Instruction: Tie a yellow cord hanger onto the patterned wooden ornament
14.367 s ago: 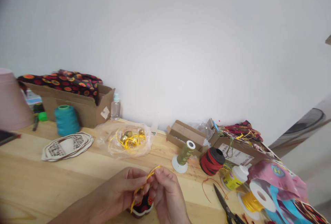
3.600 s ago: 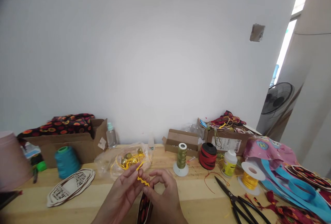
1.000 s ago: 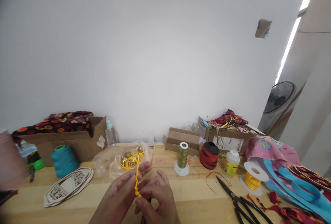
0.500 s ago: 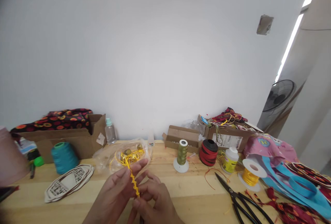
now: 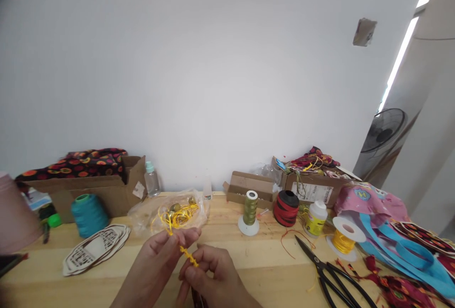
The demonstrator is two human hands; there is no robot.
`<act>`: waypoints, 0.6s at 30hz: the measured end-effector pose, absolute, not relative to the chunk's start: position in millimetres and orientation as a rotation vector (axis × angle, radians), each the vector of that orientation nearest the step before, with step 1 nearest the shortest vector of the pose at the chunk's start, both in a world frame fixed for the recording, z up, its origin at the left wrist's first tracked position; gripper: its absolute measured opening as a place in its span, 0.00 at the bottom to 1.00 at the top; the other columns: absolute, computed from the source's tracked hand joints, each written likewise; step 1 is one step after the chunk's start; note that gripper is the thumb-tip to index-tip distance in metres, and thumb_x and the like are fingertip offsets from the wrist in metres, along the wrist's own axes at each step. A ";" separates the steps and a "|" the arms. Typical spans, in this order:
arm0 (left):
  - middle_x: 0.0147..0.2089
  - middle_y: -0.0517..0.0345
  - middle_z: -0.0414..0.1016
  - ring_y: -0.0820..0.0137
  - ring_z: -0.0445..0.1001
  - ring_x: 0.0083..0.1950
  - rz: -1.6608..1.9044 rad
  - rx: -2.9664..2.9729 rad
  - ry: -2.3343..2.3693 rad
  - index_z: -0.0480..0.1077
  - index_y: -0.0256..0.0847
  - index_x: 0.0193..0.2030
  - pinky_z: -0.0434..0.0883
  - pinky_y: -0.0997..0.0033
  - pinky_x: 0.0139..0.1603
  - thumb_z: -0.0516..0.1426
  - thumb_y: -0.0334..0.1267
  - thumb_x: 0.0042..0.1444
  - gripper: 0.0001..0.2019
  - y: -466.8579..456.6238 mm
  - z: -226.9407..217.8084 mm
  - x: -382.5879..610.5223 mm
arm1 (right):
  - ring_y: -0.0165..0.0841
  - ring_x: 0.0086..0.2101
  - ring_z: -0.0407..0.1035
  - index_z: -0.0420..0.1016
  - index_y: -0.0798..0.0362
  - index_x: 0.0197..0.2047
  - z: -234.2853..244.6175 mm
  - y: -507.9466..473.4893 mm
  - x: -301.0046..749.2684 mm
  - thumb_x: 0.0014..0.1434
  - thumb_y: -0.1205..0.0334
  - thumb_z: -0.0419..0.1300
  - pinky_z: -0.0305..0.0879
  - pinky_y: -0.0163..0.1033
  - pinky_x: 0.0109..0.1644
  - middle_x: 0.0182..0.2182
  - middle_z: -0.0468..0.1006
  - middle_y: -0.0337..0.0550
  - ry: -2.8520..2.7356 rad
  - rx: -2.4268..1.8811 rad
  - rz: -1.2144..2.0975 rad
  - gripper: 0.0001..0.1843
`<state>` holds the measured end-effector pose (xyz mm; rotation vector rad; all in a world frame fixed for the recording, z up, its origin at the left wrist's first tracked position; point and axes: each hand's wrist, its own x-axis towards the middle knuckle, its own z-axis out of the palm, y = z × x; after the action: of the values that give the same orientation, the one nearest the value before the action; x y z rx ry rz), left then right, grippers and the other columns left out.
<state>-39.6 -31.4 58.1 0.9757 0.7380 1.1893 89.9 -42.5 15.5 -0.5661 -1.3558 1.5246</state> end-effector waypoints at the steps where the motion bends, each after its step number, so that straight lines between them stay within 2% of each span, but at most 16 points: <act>1: 0.35 0.51 0.76 0.65 0.70 0.42 1.195 0.954 0.725 0.73 0.37 0.28 0.66 0.70 0.42 0.55 0.41 0.48 0.10 -32.2 59.0 -39.3 | 0.21 0.14 0.57 0.68 0.59 0.29 16.2 -42.6 90.3 0.50 0.50 0.55 0.51 0.27 0.19 0.17 0.71 0.39 -1.369 -0.559 1.559 0.17; 3: 0.38 0.50 0.76 0.62 0.69 0.46 1.204 0.857 0.652 0.73 0.37 0.30 0.64 0.66 0.46 0.55 0.43 0.48 0.11 -34.3 61.9 -37.7 | 0.22 0.15 0.57 0.68 0.59 0.31 21.7 -44.7 91.1 0.52 0.48 0.51 0.52 0.27 0.21 0.17 0.71 0.40 -1.385 -0.513 1.632 0.20; 6: 0.43 0.51 0.73 0.58 0.68 0.47 1.201 0.715 0.599 0.73 0.39 0.34 0.63 0.62 0.48 0.58 0.44 0.44 0.12 -35.5 64.5 -35.0 | 0.25 0.20 0.63 0.70 0.59 0.33 33.8 -49.1 92.6 0.51 0.46 0.51 0.56 0.30 0.28 0.18 0.72 0.40 -1.348 -0.409 1.753 0.23; 7: 0.42 0.53 0.74 0.59 0.69 0.46 1.209 0.691 0.601 0.73 0.40 0.34 0.64 0.63 0.48 0.59 0.44 0.43 0.12 -34.9 63.9 -34.6 | 0.26 0.22 0.65 0.70 0.60 0.33 36.7 -50.0 93.1 0.50 0.45 0.52 0.56 0.30 0.29 0.18 0.72 0.40 -1.323 -0.378 1.791 0.23; 11: 0.22 0.61 0.72 0.70 0.72 0.35 1.293 0.761 0.618 0.74 0.38 0.28 0.62 0.70 0.50 0.62 0.36 0.40 0.07 -28.2 57.9 -36.3 | 0.28 0.22 0.68 0.72 0.62 0.30 37.0 -48.7 94.2 0.46 0.46 0.57 0.58 0.31 0.28 0.15 0.70 0.39 -1.238 -0.325 1.911 0.24; 13: 0.21 0.62 0.72 0.73 0.72 0.32 1.321 0.796 0.646 0.73 0.38 0.33 0.61 0.72 0.50 0.62 0.34 0.40 0.10 -25.9 57.1 -37.6 | 0.30 0.23 0.69 0.73 0.63 0.29 33.1 -47.0 93.4 0.44 0.47 0.58 0.60 0.35 0.32 0.15 0.70 0.38 -1.192 -0.320 1.957 0.23; 16: 0.25 0.59 0.75 0.73 0.72 0.32 1.330 0.768 0.657 0.67 0.40 0.46 0.65 0.72 0.46 0.61 0.34 0.41 0.21 -27.0 60.7 -37.5 | 0.32 0.23 0.70 0.73 0.62 0.30 29.3 -45.3 91.3 0.42 0.47 0.59 0.60 0.42 0.38 0.12 0.69 0.35 -1.083 -0.279 2.003 0.23; 18: 0.27 0.57 0.76 0.73 0.72 0.32 1.331 0.728 0.611 0.64 0.40 0.49 0.66 0.72 0.44 0.61 0.34 0.41 0.24 -29.5 64.0 -36.2 | 0.33 0.22 0.70 0.73 0.61 0.31 29.3 -44.4 90.2 0.42 0.47 0.60 0.59 0.46 0.41 0.09 0.66 0.33 -1.043 -0.237 2.009 0.23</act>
<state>-36.2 -29.5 64.0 0.7280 0.6107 1.3313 90.2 -44.4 29.3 -0.2374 -1.0431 2.0093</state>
